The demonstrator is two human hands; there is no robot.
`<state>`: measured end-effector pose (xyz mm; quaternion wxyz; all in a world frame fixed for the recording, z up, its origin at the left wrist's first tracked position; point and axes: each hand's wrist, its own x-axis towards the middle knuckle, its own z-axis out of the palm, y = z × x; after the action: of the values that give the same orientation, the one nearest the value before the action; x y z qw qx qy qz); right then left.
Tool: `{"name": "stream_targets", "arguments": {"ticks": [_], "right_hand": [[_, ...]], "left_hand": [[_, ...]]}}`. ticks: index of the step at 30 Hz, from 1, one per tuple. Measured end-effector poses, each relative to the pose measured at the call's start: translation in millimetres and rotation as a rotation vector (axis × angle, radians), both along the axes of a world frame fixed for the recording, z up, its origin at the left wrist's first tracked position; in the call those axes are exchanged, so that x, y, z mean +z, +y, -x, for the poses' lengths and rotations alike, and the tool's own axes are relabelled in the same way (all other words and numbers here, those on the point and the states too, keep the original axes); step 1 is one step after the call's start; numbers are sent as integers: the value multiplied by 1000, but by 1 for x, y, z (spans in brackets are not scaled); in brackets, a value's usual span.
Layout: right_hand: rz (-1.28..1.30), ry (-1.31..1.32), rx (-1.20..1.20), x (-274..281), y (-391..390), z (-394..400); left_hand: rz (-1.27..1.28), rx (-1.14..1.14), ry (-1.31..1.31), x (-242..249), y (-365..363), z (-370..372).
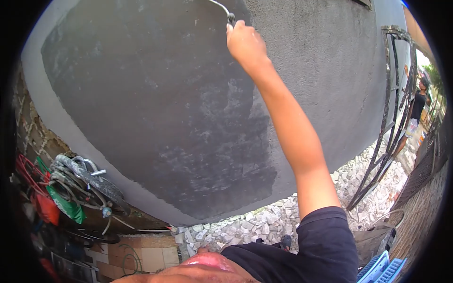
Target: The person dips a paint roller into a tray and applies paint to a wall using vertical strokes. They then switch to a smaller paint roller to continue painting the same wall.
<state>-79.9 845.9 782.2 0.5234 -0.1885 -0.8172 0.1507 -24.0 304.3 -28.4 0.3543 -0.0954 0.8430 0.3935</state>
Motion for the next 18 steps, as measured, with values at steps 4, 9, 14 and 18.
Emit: {"name": "stream_targets", "arguments": {"ticks": [4, 9, 14, 18], "right_hand": [[-68, 105, -6, 4, -13, -2], [-40, 53, 21, -1, -40, 8], [-37, 36, 51, -22, -47, 25], [43, -69, 25, -75, -61, 21]], "left_hand": [[36, -43, -24, 0, -3, -11], [-19, 43, -112, -11, -28, -36], [2, 13, -123, -15, -35, -59], [33, 18, -138, -19, -39, -66]]}}
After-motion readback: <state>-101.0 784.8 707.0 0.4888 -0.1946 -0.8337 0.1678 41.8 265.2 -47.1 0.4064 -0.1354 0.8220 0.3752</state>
